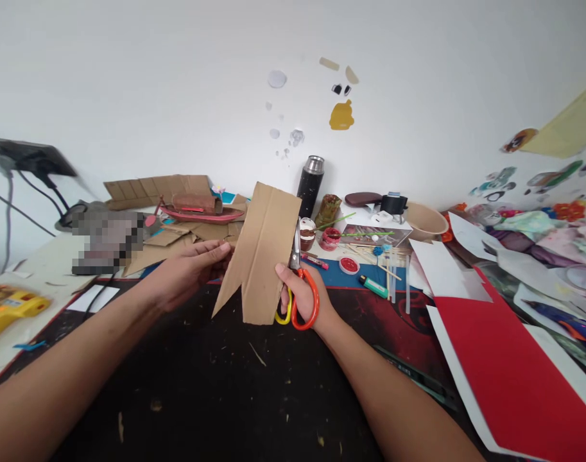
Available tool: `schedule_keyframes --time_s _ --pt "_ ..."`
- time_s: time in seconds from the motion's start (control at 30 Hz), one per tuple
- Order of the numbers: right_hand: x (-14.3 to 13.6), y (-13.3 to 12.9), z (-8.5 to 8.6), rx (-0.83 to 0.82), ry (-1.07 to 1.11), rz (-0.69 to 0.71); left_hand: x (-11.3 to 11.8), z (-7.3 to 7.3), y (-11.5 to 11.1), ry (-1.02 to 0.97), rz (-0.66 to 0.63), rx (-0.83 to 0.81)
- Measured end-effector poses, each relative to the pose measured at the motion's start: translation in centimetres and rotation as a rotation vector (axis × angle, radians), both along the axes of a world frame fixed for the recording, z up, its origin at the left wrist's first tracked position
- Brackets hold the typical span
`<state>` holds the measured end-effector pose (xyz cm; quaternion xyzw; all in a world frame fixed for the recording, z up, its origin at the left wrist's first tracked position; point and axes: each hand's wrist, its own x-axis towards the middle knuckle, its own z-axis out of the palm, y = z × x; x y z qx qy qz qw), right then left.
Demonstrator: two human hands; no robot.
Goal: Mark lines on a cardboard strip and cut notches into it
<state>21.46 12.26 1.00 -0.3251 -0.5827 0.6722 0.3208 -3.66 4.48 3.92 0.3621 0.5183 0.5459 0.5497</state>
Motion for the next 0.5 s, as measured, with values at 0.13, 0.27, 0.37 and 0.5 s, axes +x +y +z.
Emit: schedule_keyframes --time_s 0.13,0.27,0.37,0.5 --pt "0.0 -0.1 0.0 -0.006 -0.004 0.022 0.5 0.0 -0.2 -0.045 0.001 -0.025" --pt "-0.1 -0.2 0.0 -0.038 0.011 -0.004 1.2 -0.2 -0.4 -0.077 -0.003 -0.018" --pt "-0.1 -0.1 -0.1 -0.049 0.013 -0.039 1.7 -0.3 -0.4 -0.078 -0.006 -0.003" --pt "-0.2 0.0 -0.1 -0.066 0.012 -0.062 2.2 -0.2 -0.5 -0.054 0.011 0.008"
